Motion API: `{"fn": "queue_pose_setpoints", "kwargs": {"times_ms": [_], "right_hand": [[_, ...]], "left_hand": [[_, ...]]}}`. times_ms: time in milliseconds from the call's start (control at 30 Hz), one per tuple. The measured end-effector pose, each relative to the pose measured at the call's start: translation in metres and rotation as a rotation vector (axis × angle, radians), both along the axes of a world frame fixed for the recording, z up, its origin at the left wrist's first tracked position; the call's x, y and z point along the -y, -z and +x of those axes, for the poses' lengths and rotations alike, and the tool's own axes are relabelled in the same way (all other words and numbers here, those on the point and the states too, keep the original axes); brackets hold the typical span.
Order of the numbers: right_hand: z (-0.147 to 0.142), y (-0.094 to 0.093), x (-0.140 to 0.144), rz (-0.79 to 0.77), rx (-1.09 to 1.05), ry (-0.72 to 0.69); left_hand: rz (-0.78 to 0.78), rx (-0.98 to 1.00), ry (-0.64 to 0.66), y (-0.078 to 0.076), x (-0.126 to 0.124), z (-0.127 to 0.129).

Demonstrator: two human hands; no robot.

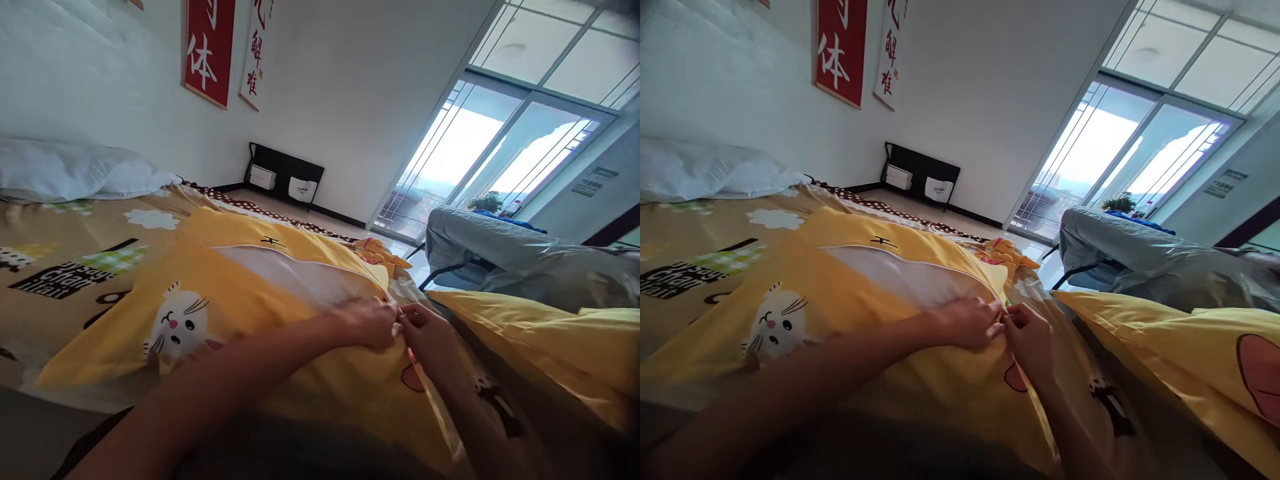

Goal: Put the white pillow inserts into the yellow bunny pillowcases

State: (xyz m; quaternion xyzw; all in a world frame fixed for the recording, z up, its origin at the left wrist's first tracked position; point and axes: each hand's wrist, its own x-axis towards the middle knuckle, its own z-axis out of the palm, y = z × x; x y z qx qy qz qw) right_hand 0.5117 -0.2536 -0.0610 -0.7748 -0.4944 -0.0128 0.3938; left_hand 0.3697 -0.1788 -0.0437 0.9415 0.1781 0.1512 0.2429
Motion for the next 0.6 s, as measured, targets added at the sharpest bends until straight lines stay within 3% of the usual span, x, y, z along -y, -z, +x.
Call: {"fn": "queue_pose_setpoints", "kwargs": {"times_ms": [100,200,333,400,500,600], "right_hand": [[-0.015,0.005,0.000,0.090,-0.255,-0.065],[-0.017,0.015,-0.003,0.167,-0.365,-0.086],[-0.010,0.031,-0.008,0.182,-0.387,-0.207],[-0.007,0.037,-0.009,0.177,-0.396,-0.276],[-0.005,0.042,-0.008,0.171,-0.395,-0.340],[-0.005,0.044,-0.005,0.180,-0.388,-0.365]], "left_hand": [[-0.165,0.091,-0.100,-0.005,0.008,0.008],[-0.309,0.149,-0.182,0.005,0.000,0.010],[-0.524,0.250,-0.036,0.034,-0.022,0.013],[-0.748,0.334,0.031,0.045,-0.028,0.017],[-1.057,0.417,0.024,0.053,-0.030,0.021],[-1.010,0.403,-0.004,0.053,-0.029,0.023]]}}
